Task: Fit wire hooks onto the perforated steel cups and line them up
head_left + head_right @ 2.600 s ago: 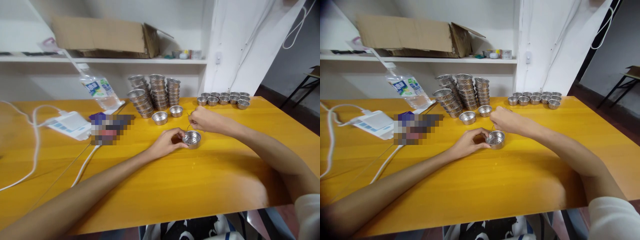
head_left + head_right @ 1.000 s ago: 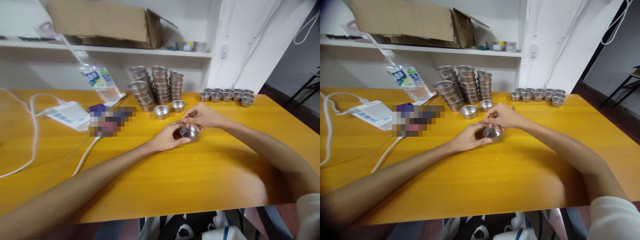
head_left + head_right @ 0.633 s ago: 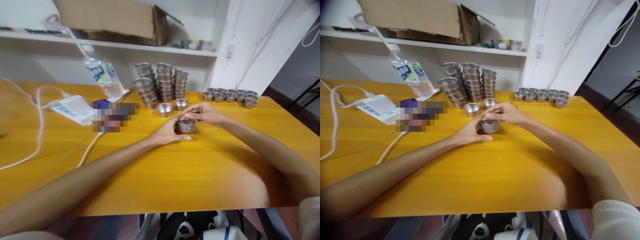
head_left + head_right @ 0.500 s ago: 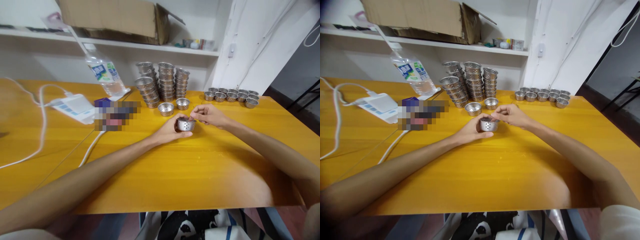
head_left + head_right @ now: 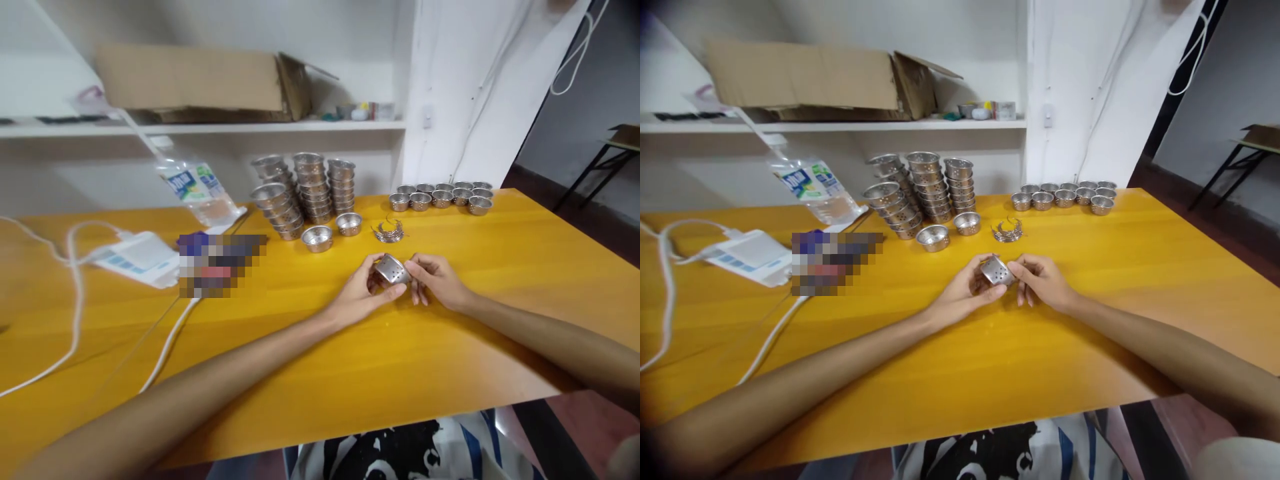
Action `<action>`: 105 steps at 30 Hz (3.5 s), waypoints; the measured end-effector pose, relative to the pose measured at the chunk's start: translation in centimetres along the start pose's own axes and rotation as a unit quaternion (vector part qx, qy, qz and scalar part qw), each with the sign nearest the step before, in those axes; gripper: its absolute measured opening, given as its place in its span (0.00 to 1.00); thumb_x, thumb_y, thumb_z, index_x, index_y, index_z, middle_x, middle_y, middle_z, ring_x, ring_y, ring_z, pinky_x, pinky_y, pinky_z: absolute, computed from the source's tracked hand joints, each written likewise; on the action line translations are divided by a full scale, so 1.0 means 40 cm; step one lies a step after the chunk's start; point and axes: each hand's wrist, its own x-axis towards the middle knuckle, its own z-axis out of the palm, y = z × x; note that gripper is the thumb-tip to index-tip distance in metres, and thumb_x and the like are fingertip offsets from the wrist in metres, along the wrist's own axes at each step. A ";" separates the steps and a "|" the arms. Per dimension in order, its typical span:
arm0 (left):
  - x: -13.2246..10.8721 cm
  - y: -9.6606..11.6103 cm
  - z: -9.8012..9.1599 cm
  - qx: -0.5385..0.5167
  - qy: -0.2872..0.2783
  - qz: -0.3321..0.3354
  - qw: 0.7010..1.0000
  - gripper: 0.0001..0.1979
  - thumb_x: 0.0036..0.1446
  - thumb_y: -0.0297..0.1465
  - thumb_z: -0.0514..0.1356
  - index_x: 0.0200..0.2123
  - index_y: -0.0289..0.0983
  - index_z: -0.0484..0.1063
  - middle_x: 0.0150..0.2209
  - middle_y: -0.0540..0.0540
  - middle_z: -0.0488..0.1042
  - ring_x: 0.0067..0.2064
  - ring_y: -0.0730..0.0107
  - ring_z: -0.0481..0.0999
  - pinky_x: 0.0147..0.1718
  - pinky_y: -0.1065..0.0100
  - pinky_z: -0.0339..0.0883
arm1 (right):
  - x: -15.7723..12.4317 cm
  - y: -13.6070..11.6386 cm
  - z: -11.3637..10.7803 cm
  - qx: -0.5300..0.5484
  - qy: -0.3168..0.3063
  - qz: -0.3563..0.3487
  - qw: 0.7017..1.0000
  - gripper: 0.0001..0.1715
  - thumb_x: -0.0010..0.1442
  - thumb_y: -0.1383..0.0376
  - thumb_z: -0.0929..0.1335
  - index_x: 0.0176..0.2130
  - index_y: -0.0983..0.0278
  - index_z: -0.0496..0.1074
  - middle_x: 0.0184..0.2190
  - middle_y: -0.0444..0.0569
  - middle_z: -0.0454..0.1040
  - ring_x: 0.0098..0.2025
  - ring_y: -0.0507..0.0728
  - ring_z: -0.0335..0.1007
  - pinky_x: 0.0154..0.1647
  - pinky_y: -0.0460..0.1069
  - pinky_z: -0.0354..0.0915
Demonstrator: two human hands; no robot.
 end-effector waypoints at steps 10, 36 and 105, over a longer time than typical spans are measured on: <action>0.013 -0.002 -0.020 -0.030 0.012 -0.014 0.999 0.39 0.56 0.46 0.78 0.65 0.37 0.71 0.58 0.36 0.80 0.61 0.50 0.79 0.66 0.47 0.69 | 0.009 0.000 0.003 0.064 -0.023 0.036 0.997 0.33 0.61 0.39 0.79 0.34 0.63 0.71 0.23 0.47 0.81 0.26 0.58 0.85 0.27 0.47 0.80; 0.015 -0.015 -0.023 -0.050 -0.008 0.009 0.999 0.38 0.57 0.43 0.78 0.66 0.38 0.73 0.60 0.39 0.80 0.64 0.46 0.78 0.67 0.47 0.69 | 0.011 -0.002 -0.014 0.035 -0.060 0.036 0.997 0.32 0.64 0.38 0.77 0.35 0.62 0.72 0.24 0.46 0.81 0.25 0.56 0.84 0.27 0.47 0.79; 0.002 -0.039 -0.004 0.139 0.024 0.088 0.986 0.17 0.62 0.19 0.62 0.52 0.38 0.70 0.53 0.41 0.74 0.54 0.61 0.81 0.60 0.52 0.80 | 0.171 0.116 -0.685 -0.453 0.507 0.047 0.732 0.26 0.65 0.66 0.69 0.61 0.68 0.71 0.61 0.75 0.68 0.57 0.74 0.74 0.59 0.68 0.65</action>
